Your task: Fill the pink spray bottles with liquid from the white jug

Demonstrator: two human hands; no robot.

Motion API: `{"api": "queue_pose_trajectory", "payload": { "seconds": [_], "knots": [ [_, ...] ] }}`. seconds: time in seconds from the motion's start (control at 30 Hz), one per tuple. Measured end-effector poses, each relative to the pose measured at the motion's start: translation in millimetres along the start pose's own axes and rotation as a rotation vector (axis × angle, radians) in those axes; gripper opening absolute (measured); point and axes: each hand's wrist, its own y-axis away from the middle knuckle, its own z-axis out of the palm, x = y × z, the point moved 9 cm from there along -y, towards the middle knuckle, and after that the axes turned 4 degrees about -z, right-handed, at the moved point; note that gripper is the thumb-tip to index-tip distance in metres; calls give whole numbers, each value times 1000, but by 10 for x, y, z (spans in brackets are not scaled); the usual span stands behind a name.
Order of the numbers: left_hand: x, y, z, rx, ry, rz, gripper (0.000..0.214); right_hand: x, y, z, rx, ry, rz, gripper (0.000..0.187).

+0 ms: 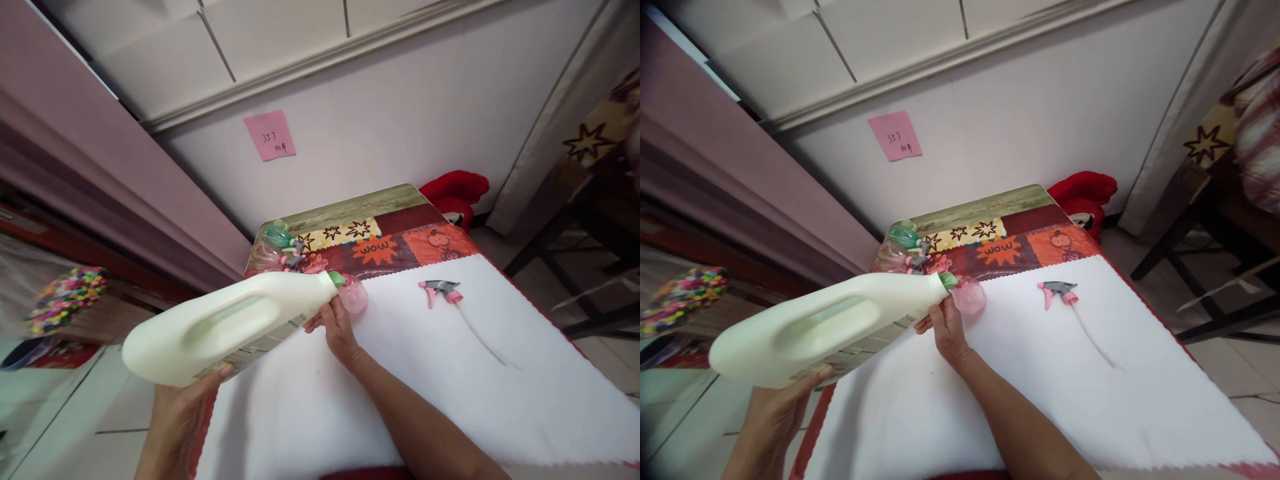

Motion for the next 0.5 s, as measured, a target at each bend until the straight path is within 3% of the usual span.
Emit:
{"api": "queue_pose_trajectory", "payload": {
  "seconds": [0.5],
  "knots": [
    [7, 3, -4, 18, 4, -2, 79, 33, 4, -16, 8, 5, 12, 48]
  ]
}}
